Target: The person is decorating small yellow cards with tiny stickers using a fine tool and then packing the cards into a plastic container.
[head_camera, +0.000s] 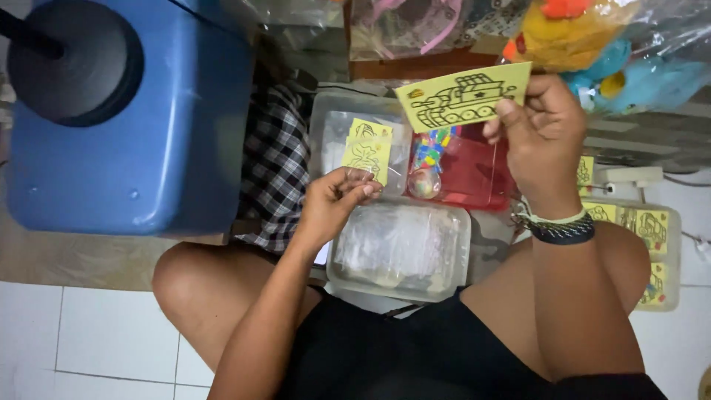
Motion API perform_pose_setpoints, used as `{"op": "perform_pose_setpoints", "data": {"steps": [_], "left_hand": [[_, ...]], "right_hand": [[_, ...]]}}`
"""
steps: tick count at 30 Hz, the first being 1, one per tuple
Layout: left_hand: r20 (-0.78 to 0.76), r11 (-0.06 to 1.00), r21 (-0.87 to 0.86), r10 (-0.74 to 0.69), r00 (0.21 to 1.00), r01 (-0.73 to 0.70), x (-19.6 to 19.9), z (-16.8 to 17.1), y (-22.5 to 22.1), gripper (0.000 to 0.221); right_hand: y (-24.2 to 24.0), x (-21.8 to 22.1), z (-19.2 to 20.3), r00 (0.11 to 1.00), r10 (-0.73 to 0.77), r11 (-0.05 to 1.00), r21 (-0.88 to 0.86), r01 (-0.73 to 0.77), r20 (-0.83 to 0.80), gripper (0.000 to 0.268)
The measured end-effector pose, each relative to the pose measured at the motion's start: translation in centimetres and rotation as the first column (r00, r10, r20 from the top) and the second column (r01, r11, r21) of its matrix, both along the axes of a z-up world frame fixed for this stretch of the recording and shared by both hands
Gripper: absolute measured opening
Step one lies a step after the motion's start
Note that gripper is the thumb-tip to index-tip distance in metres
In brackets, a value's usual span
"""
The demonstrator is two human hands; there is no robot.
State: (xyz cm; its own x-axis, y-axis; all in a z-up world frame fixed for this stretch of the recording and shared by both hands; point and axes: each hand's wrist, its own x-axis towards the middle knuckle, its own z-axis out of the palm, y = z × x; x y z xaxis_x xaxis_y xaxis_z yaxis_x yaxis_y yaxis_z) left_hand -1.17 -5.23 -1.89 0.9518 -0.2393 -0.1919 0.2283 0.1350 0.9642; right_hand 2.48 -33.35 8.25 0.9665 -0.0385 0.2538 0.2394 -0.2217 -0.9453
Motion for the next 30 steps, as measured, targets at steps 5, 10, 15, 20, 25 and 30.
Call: {"op": "perform_pose_setpoints", "data": {"steps": [5,10,15,20,25,30], "left_hand": [[-0.018,0.998,0.062,0.004,1.000,-0.003,-0.5,0.4,-1.0,0.023],[0.034,0.994,0.106,-0.008,0.999,0.004,-0.9,0.4,-1.3,0.020],[0.038,0.993,0.115,0.009,0.999,-0.014,-1.0,0.7,-1.0,0.018],[0.042,0.995,0.098,0.030,0.999,-0.034,-0.9,0.6,-0.4,0.021],[0.042,0.992,0.121,0.028,0.999,-0.033,-0.9,0.9,0.1,0.020],[0.010,0.997,0.077,0.002,1.000,-0.003,-1.1,0.1,0.1,0.021]], "right_hand": [[0.5,0.7,-2.6,0.992,0.041,0.999,-0.039,-0.037,0.116,0.006],[3.9,0.2,-2.2,0.996,0.048,0.998,-0.052,-0.044,0.072,0.007],[4.2,0.3,-2.6,0.994,0.084,0.995,-0.059,-0.080,0.069,0.006],[2.9,0.5,-3.1,0.996,0.076,0.989,-0.134,-0.068,0.053,0.006],[2.2,0.5,-2.7,0.993,0.097,0.975,-0.206,-0.080,0.074,0.007],[3.5,0.4,-2.6,0.979,0.184,0.954,-0.254,-0.157,0.086,0.008]]}}
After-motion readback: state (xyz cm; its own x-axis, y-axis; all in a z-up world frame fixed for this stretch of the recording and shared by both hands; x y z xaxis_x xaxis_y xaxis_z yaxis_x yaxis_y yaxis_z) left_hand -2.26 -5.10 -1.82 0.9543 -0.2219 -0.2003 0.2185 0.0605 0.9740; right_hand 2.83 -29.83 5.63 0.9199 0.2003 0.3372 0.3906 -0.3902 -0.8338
